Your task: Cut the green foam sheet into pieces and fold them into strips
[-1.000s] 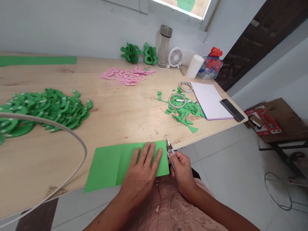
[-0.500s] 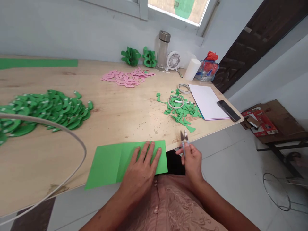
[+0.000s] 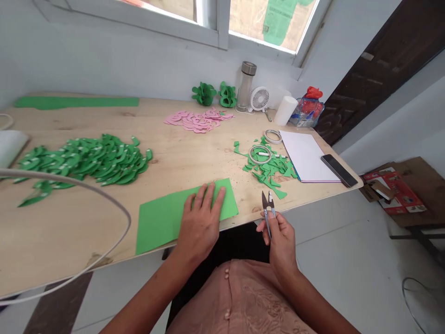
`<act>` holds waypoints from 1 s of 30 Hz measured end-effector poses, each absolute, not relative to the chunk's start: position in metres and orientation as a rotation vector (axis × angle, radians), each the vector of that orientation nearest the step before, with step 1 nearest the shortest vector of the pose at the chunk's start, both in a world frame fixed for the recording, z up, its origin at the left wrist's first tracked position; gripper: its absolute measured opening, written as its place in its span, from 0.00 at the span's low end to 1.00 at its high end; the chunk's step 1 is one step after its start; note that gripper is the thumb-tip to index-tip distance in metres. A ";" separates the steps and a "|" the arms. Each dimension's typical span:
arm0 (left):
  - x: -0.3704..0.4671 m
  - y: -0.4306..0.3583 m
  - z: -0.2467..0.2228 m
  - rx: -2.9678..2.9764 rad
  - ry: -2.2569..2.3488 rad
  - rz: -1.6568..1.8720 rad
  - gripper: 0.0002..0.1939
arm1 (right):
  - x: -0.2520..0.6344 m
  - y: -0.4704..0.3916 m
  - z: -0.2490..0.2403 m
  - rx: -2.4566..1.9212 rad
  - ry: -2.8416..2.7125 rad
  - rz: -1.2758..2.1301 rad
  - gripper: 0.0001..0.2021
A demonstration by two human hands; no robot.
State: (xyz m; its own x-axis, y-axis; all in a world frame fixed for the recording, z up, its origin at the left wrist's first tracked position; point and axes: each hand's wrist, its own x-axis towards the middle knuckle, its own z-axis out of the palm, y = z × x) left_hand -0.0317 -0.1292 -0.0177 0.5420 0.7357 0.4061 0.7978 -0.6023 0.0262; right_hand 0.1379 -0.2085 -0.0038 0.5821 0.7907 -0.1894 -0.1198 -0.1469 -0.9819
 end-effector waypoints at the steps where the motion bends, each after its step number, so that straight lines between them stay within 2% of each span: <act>1: -0.029 -0.127 -0.018 -2.605 -1.330 -0.572 0.28 | 0.138 -0.205 -0.003 -1.503 -0.607 0.893 0.18; 9: -0.015 -0.129 -0.025 -2.539 -1.469 -0.591 0.28 | 0.133 -0.167 0.000 -1.525 -0.813 0.935 0.15; 24: -0.011 -0.127 -0.031 -2.568 -1.520 -0.680 0.32 | 0.127 -0.133 -0.011 -1.572 -1.156 0.736 0.11; 30: -0.014 -0.128 -0.033 -2.554 -1.525 -0.694 0.34 | 0.147 -0.129 -0.020 -1.599 -1.183 0.621 0.16</act>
State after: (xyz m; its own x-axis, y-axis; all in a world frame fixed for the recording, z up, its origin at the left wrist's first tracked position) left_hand -0.0137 -0.1280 -0.0328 0.3995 0.8134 0.4229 0.8531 -0.4987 0.1533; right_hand 0.1468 -0.1294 -0.0201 0.3874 0.9089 0.1541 0.3896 -0.0099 -0.9209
